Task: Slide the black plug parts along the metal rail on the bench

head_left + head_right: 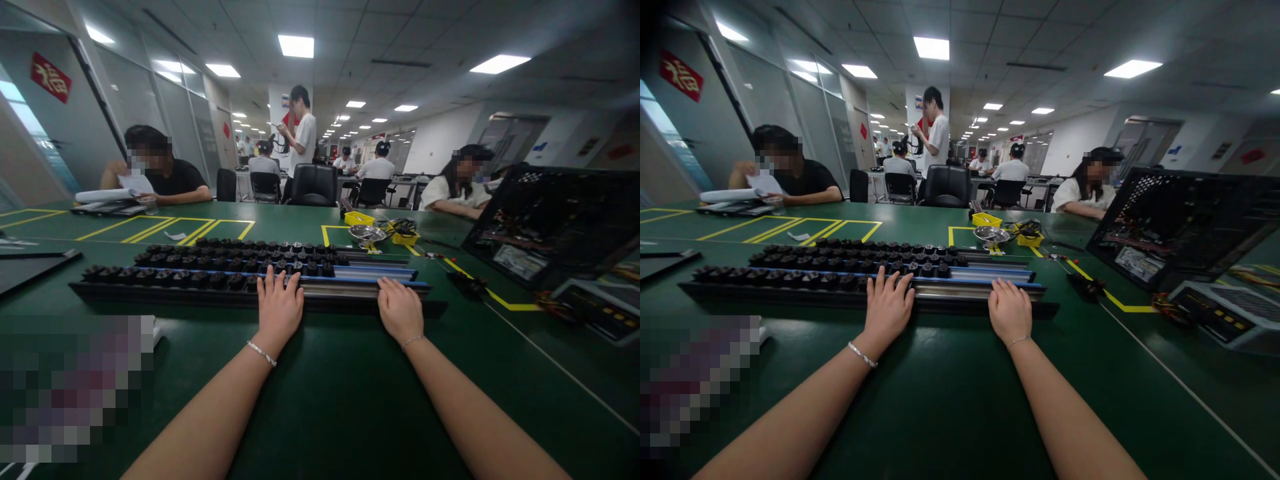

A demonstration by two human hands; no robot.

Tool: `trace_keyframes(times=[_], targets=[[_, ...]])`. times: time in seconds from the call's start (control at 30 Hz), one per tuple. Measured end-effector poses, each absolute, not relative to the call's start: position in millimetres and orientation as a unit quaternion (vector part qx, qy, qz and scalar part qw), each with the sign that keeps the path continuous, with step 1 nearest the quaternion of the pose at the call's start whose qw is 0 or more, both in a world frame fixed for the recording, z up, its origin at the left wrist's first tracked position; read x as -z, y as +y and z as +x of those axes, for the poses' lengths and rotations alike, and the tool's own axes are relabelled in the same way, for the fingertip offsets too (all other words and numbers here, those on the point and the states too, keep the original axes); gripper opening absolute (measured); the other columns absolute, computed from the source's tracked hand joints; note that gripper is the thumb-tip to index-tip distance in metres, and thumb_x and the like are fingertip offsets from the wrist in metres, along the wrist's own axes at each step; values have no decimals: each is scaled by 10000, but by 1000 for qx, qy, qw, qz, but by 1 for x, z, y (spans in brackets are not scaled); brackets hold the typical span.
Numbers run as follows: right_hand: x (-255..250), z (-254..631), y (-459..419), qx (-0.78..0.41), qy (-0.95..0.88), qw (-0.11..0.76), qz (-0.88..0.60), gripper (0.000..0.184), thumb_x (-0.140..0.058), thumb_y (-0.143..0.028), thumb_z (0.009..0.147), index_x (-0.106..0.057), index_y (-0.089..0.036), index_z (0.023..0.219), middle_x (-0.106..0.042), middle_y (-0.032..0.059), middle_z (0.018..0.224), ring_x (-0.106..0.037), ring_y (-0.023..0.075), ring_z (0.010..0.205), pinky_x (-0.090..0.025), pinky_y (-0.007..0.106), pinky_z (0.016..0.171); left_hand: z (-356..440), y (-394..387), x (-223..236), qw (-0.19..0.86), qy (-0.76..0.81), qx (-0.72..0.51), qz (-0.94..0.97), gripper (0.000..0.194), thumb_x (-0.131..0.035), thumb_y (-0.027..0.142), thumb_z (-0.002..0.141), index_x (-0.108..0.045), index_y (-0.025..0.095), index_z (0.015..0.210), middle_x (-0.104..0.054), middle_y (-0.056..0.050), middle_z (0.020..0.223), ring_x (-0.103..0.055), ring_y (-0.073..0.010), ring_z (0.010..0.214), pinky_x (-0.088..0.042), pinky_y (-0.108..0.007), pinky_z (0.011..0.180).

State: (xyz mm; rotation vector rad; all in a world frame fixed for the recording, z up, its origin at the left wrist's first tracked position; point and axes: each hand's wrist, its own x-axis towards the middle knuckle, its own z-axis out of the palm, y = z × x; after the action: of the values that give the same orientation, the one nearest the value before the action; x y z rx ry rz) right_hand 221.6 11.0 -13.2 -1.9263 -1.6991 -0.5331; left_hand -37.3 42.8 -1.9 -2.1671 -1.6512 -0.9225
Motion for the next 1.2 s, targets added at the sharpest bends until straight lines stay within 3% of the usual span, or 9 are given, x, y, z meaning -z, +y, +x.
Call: trace_keyframes(times=[0.23, 0.77, 0.93, 1.2], targets=[[16, 221, 13, 212, -623, 272, -703, 407, -338, -231, 870, -636, -177, 1141, -616, 69, 1204, -517, 226, 1159, -342, 402, 972, -37, 44, 1, 129, -557, 313, -758, 397, -371, 349, 884, -567, 235, 1210, -536, -108, 1314, -203, -303, 1381, -183, -581, 1087], [13, 222, 11, 187, -627, 282, -701, 384, -359, -254, 876, -647, -192, 1123, -618, 53, 1202, -520, 217, 1159, -356, 378, 956, -38, 48, 3, 141, -552, 311, -761, 400, -374, 287, 875, -547, 268, 1235, -623, -84, 1191, -386, -274, 1290, -252, -537, 1068], [13, 222, 10, 186, -627, 289, -699, 390, -343, -270, 884, -647, -207, 1120, -619, 45, 1202, -518, 214, 1161, -355, 379, 956, -38, 50, 6, 130, -552, 329, -755, 487, -361, 299, 878, -408, 184, 1349, -605, -103, 1228, -380, -280, 1293, -238, -535, 1078], [11, 222, 10, 175, -630, 284, -701, 393, -349, -268, 884, -640, -193, 1137, -607, 56, 1218, -513, 222, 1169, -360, 391, 961, -40, 54, 6, 100, -560, 338, -749, 413, -338, 289, 883, -502, 131, 1227, -594, -126, 1239, -387, -260, 1294, -215, -515, 1099]])
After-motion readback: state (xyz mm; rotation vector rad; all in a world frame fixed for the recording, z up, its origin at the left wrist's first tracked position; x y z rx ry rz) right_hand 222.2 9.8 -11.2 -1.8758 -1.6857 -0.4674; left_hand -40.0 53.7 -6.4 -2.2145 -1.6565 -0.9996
